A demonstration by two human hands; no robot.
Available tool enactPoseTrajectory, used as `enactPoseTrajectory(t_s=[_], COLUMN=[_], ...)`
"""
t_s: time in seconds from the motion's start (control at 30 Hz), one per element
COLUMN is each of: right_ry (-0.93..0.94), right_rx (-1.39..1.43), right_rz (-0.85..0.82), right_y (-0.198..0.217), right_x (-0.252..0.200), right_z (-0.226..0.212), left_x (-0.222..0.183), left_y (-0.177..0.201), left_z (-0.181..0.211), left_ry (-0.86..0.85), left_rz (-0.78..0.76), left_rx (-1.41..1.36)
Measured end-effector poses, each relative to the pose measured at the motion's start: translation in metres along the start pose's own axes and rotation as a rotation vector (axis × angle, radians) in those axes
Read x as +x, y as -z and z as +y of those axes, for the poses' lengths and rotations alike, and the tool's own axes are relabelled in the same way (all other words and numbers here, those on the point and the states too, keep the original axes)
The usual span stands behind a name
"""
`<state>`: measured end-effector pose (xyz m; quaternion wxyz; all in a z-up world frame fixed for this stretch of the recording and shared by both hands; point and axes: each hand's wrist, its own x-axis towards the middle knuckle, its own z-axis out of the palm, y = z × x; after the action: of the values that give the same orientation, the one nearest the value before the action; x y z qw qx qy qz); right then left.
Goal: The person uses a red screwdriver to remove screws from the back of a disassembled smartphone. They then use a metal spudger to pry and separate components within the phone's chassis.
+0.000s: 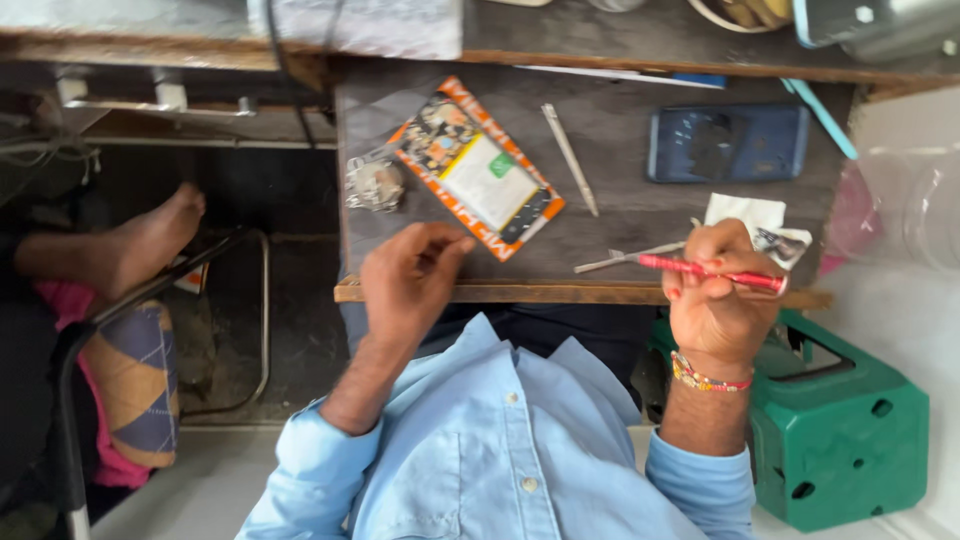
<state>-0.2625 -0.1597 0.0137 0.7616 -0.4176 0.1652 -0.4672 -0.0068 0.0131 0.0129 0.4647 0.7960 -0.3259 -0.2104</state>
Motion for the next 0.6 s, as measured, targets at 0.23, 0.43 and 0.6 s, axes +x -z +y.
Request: enactPoseTrajectory(t_s=[0.23, 0.43, 0.6], right_ry=[-0.001, 0.172, 0.277], right_rx=[-0.712, -0.847, -0.933], right_rz=[-0.122, -0.233, -0.27], right_y=[-0.048, -0.049, -0.047], right_x=[0.019, 0.008, 0.003], right_z=[0.045, 0.082, 0.088], left_x=[0.009, 0.024, 0.022], left_y=[-0.012, -0.018, -0.017], left_z=[-0.003, 0.005, 0.004], left_ry=[-0.027, 0.049, 0.028], left_rz=[-0.104, -0.163, -0.156], left_rx=[-0.017, 0.018, 0.045])
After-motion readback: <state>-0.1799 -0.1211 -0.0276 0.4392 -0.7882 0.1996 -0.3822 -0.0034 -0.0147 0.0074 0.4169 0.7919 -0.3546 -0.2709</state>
